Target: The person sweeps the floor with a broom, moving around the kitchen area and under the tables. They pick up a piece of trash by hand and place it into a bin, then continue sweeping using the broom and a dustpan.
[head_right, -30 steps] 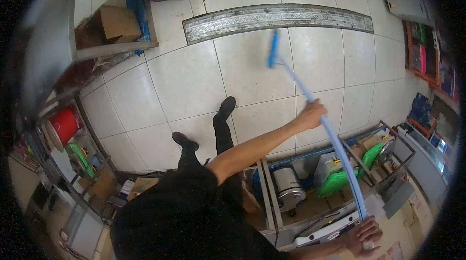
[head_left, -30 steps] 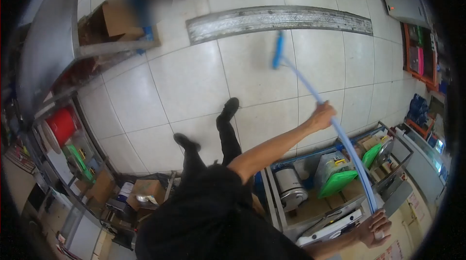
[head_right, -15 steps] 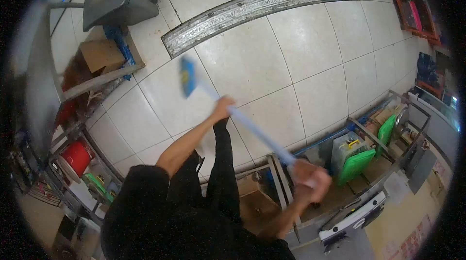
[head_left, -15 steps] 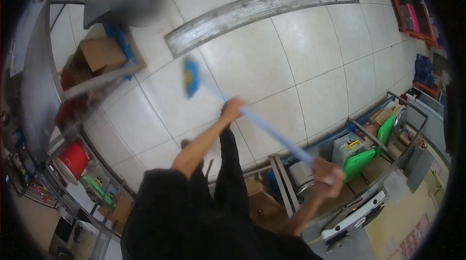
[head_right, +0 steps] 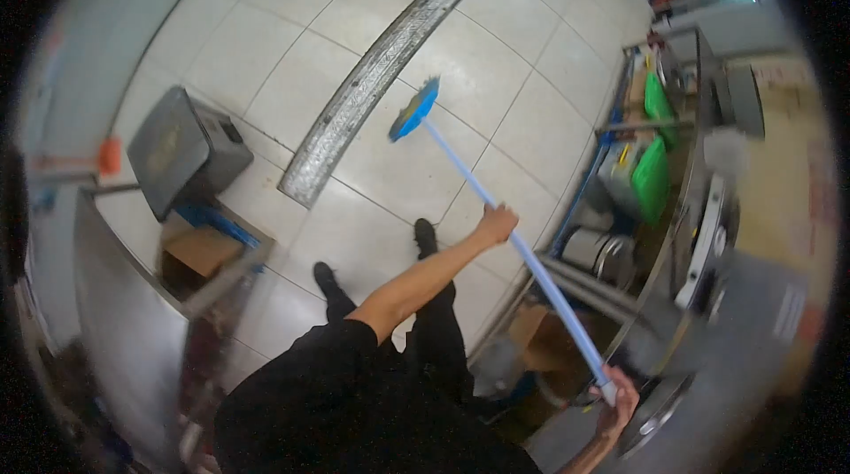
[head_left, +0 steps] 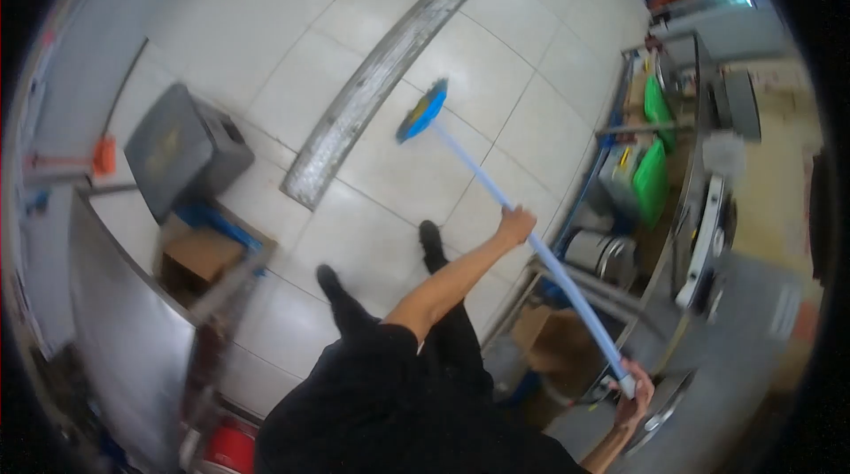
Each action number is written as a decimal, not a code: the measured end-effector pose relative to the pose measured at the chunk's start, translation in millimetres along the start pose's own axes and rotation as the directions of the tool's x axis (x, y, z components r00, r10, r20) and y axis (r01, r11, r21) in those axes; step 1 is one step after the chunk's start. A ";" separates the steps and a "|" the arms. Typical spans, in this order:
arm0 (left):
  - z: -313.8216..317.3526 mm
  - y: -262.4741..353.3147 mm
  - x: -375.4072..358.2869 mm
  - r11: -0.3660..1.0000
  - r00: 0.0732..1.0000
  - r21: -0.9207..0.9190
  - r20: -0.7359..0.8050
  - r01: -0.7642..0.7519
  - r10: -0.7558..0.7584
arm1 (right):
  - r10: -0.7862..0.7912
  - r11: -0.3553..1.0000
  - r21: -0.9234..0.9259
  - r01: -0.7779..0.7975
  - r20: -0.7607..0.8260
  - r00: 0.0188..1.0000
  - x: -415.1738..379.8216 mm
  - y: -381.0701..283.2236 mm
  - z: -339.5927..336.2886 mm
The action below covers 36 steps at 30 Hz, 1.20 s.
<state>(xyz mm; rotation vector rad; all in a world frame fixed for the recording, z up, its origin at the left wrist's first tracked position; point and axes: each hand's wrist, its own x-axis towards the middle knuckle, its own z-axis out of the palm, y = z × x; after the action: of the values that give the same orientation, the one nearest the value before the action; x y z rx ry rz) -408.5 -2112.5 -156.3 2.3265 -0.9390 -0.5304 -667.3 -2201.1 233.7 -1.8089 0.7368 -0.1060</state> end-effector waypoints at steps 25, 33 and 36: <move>25.3 -259.7 -661.2 0.898 0.896 0.418 0.336 0.136 -0.292 | 0.434 0.899 0.110 -0.424 -0.345 0.832 -185.6 417.7 359.0; 81.3 -279.9 -814.2 0.970 0.897 -0.197 0.439 0.145 -0.045 | 0.456 0.890 0.157 -0.428 -0.341 0.822 -756.5 524.2 361.8; 99.4 -237.0 -908.6 0.964 0.583 -0.178 0.812 0.199 0.029 | 0.536 0.795 -0.055 -0.604 -0.401 0.743 -963.4 510.7 362.5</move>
<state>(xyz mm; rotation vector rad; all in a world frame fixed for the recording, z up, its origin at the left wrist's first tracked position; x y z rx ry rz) -958.0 -1350.3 -250.3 1.8452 -1.0436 -1.7627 -1506.3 -1482.8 -83.3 -1.6634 1.5990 0.0387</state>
